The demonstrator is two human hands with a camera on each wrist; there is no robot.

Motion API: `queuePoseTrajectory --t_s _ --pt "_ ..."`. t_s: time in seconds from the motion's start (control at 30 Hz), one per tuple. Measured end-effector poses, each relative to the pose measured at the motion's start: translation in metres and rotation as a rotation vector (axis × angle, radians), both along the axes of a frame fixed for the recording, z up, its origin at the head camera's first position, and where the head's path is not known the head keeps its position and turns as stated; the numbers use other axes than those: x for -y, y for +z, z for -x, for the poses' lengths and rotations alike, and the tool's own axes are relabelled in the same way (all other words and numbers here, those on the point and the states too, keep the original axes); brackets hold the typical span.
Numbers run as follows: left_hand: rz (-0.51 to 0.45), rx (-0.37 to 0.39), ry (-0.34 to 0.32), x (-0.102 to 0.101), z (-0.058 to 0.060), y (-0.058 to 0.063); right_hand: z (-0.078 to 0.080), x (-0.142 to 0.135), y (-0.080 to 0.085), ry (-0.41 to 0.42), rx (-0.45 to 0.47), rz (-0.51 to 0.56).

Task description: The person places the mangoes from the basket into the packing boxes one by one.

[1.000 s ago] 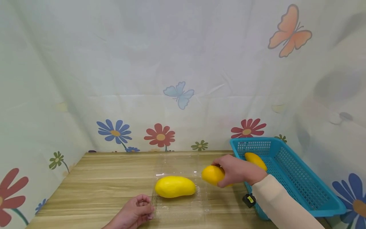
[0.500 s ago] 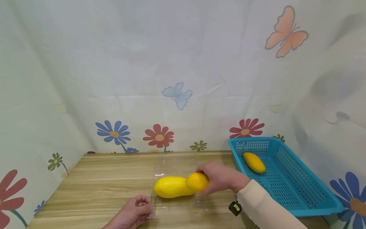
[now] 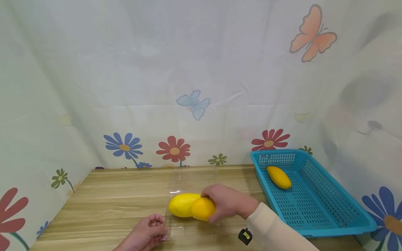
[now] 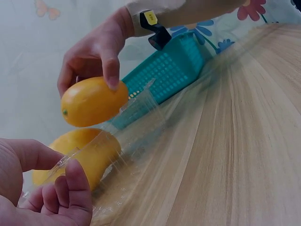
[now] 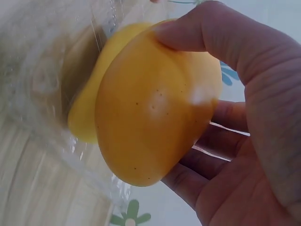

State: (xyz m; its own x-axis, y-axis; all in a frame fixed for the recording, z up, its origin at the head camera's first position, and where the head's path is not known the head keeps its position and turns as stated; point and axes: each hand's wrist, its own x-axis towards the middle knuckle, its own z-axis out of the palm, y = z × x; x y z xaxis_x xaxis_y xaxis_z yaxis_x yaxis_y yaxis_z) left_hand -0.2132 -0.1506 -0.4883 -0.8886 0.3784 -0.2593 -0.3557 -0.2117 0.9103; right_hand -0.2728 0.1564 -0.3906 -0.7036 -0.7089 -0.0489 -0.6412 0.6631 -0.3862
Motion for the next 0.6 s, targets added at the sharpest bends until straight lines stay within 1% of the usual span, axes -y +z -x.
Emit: queuePoseTrajectory --t_s 0.13,0.37,0.6 --pt "-0.009 -0.003 -0.001 0.000 0.000 -0.001 -0.003 0.007 -0.003 0.005 -0.013 0.003" --pt "-0.022 -0.009 -0.003 0.000 0.000 -0.002 -0.009 0.018 -0.008 0.038 -0.018 0.013" --pt "-0.013 0.007 0.005 0.000 0.001 -0.003 -0.012 0.027 -0.016 0.032 -0.024 0.020"
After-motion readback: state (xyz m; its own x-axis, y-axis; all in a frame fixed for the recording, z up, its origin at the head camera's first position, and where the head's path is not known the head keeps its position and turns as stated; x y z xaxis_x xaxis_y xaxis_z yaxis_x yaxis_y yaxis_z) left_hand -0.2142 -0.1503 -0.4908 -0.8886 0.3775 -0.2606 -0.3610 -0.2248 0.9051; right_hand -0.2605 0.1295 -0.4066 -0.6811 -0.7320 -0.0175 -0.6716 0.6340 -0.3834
